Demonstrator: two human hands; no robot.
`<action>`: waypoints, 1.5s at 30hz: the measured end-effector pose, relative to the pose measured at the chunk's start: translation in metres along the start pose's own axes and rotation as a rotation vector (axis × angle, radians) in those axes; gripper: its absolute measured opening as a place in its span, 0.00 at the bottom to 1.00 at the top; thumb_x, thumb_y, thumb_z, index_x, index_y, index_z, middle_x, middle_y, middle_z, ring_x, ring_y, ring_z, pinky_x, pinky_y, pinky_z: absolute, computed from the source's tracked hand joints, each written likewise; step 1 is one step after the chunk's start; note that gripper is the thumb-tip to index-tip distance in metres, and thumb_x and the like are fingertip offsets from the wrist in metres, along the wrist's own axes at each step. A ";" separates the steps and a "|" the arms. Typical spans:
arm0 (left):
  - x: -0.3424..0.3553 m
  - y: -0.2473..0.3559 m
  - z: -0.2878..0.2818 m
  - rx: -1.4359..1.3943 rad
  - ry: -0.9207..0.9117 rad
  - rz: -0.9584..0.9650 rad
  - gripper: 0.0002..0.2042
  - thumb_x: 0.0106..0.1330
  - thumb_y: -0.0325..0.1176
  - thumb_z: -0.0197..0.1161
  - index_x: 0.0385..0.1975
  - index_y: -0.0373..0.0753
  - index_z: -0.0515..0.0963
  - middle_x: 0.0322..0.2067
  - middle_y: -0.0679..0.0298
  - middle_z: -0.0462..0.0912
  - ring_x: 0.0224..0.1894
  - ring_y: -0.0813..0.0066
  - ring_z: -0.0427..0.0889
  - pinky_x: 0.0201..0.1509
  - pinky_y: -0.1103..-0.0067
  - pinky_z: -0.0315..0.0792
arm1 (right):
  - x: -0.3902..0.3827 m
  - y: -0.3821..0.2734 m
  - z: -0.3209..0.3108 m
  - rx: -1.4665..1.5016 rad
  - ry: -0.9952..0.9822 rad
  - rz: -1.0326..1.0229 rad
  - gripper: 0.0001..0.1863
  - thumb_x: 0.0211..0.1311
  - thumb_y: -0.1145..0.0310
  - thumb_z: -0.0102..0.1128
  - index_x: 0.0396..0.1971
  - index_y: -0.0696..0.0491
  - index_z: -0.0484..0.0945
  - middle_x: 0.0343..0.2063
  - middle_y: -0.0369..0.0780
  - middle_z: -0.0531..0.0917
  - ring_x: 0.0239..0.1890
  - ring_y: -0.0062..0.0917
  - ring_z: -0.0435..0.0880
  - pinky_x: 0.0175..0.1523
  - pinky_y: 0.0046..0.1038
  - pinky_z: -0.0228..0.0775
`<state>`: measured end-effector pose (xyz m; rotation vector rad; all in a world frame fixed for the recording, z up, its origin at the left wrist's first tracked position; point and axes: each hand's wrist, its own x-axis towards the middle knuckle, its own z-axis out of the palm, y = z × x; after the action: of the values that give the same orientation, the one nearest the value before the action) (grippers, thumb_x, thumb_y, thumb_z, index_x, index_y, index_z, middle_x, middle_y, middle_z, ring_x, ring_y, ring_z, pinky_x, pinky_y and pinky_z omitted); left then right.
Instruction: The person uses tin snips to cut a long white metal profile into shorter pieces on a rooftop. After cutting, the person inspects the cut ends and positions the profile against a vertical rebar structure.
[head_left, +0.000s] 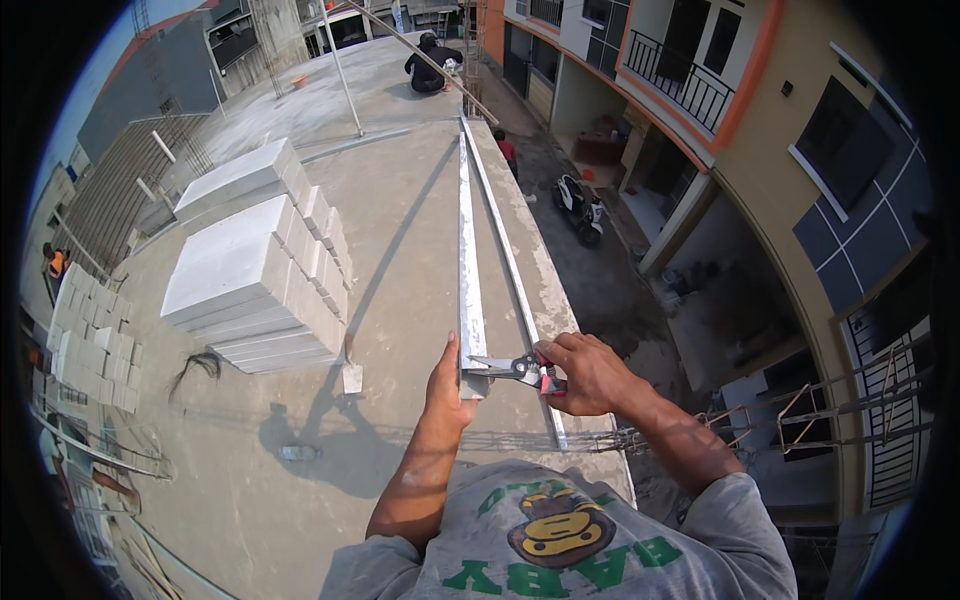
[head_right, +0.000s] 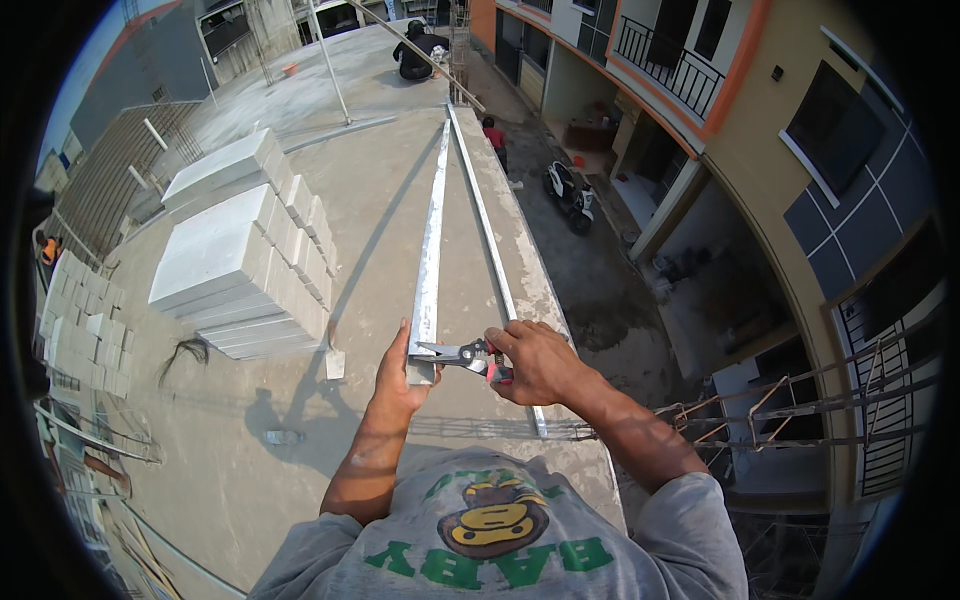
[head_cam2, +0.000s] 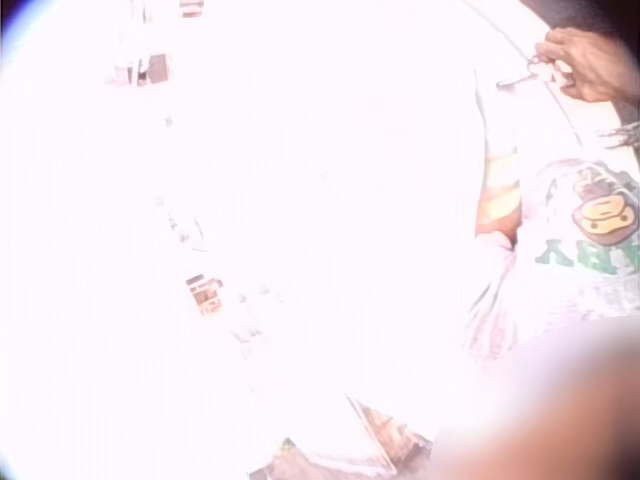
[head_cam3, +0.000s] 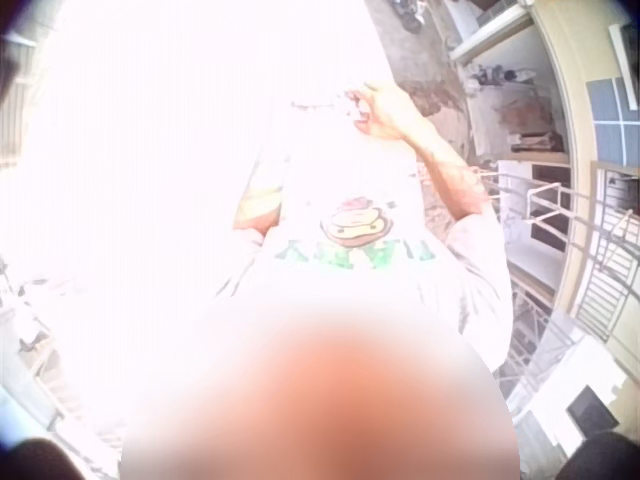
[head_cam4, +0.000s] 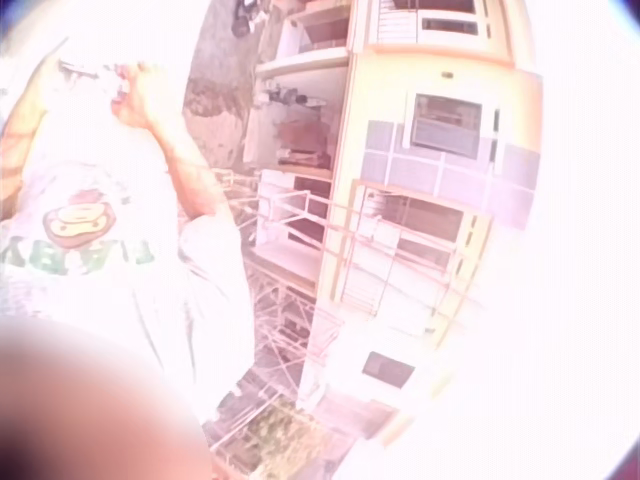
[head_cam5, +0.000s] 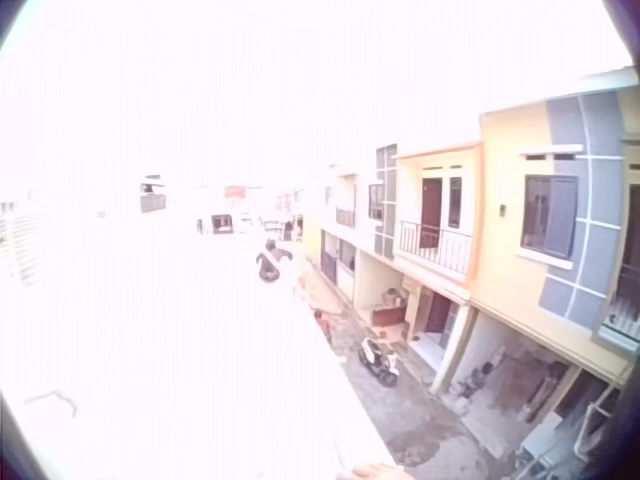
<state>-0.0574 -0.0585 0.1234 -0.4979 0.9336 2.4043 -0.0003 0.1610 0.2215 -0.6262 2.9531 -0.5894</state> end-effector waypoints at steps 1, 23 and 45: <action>0.001 0.000 -0.001 0.009 -0.008 -0.012 0.20 0.66 0.57 0.55 0.40 0.45 0.75 0.28 0.60 0.80 0.24 0.69 0.79 0.23 0.78 0.70 | 0.001 0.001 -0.001 0.026 -0.023 0.009 0.32 0.41 0.62 0.69 0.50 0.58 0.75 0.37 0.46 0.79 0.43 0.41 0.78 0.51 0.39 0.69; 0.004 -0.004 -0.007 0.030 0.012 0.020 0.21 0.69 0.57 0.52 0.44 0.45 0.73 0.28 0.61 0.79 0.25 0.71 0.79 0.23 0.77 0.71 | 0.026 0.010 -0.017 0.182 -0.349 -0.006 0.23 0.42 0.61 0.71 0.39 0.58 0.81 0.29 0.47 0.83 0.33 0.39 0.83 0.41 0.35 0.73; 0.009 0.028 0.049 0.066 -0.191 0.046 0.27 0.67 0.61 0.51 0.48 0.41 0.71 0.31 0.54 0.82 0.28 0.66 0.83 0.29 0.76 0.78 | -0.030 0.024 -0.030 0.484 -0.018 0.192 0.36 0.40 0.62 0.75 0.51 0.62 0.74 0.41 0.47 0.80 0.44 0.36 0.80 0.51 0.32 0.70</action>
<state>-0.0882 -0.0389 0.1677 -0.2195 0.9451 2.4026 0.0140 0.2038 0.2396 -0.2925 2.6503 -1.2062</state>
